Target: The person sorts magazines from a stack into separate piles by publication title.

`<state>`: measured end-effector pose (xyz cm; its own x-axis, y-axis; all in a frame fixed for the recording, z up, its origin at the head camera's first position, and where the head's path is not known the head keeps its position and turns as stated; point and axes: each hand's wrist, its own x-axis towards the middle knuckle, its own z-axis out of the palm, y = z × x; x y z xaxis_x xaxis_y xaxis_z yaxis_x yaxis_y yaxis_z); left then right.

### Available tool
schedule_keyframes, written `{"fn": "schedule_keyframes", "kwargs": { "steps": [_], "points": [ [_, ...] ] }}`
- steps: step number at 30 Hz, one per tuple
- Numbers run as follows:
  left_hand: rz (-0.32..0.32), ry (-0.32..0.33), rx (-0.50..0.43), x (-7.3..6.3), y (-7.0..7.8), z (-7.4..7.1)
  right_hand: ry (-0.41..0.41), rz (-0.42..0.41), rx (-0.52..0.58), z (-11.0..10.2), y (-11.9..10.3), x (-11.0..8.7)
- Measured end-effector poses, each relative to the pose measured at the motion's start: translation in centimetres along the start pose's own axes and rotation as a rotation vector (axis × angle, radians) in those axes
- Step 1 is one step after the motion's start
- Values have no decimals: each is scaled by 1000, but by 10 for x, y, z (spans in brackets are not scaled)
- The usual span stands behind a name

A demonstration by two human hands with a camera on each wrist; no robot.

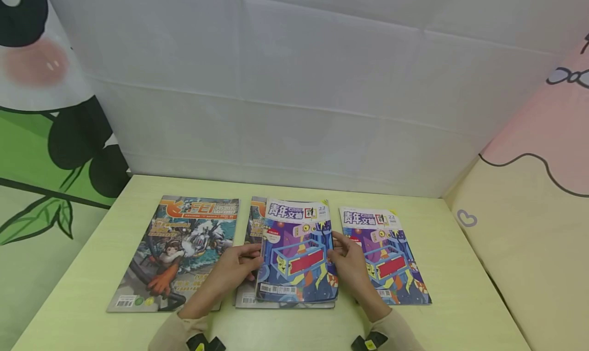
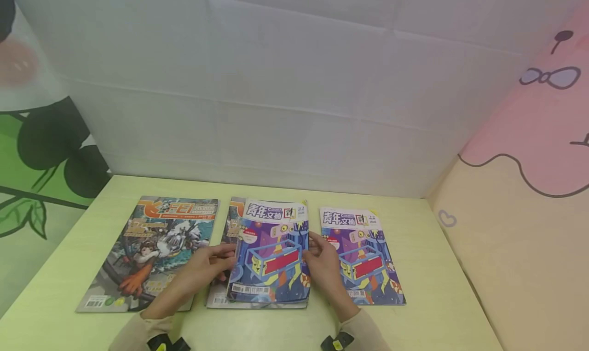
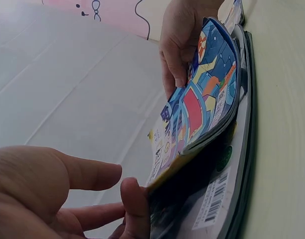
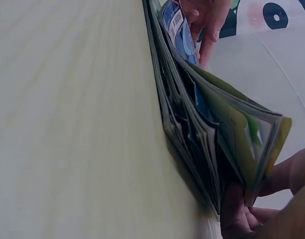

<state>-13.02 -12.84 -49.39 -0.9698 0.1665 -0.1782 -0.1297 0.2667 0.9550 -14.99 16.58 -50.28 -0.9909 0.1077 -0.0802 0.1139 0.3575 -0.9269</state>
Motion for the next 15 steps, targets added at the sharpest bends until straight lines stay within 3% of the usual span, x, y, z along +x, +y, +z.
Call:
{"fn": "schedule_keyframes", "kwargs": {
  "steps": [8, 15],
  "points": [
    [49, 32, 20, -1, 0, 0, -23, -6, 45, -2, -1, -1],
    [42, 82, 70, -1, -1, 6, -57, -8, 41, -4, -2, -3]
  ]
}}
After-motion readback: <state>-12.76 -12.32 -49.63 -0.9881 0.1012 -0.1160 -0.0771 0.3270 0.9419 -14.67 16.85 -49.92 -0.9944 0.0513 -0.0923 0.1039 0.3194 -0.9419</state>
